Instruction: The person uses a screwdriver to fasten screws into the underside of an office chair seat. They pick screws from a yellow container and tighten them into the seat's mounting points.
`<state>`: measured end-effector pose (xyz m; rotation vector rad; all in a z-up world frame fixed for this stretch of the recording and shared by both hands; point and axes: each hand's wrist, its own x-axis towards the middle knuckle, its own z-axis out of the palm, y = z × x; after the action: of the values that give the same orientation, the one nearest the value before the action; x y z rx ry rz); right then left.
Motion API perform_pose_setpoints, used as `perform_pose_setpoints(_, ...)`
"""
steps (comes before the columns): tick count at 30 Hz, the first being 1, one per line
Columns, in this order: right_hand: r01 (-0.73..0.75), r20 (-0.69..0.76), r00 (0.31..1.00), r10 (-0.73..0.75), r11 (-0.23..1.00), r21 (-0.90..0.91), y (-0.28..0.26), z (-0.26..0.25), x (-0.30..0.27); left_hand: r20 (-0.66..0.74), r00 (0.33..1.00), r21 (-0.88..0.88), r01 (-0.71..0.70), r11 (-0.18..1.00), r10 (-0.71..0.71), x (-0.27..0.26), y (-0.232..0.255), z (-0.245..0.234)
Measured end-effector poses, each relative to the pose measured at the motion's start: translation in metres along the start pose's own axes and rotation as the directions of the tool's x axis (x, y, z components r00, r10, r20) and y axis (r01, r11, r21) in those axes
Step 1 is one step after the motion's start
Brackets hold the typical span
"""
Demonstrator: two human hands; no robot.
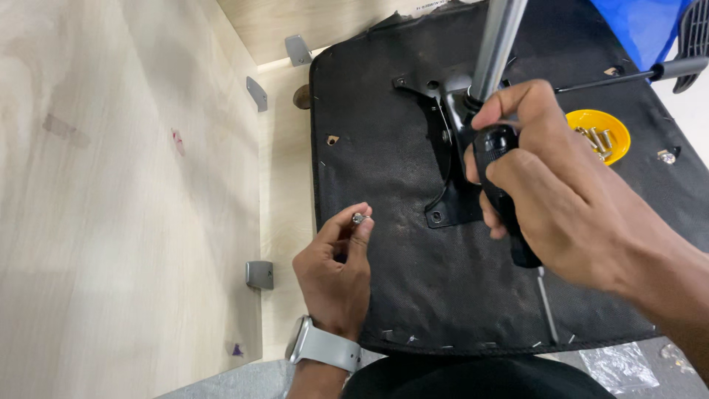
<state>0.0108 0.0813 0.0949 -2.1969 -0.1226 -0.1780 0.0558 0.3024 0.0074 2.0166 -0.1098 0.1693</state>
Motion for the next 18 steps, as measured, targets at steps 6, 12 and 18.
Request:
perform_pose_setpoints(6,0.049,-0.076,0.996,-0.042,0.994,0.098,-0.025,0.029,0.029,-0.074,0.995,0.038,-0.071,0.997,0.074,0.023,-0.030,-0.027)
perform_pose_setpoints(12,0.267,-0.155,0.953,-0.262,0.964,0.011,-0.047,0.052,0.059,-0.023,0.999,0.069,-0.033,0.997,0.035,0.040,-0.050,-0.031)
perform_pose_setpoints(18,0.442,-0.225,0.872,-0.436,0.897,-0.025,-0.035,0.066,0.075,-0.017,0.974,0.220,-0.216,0.951,0.225,0.053,-0.068,-0.026)
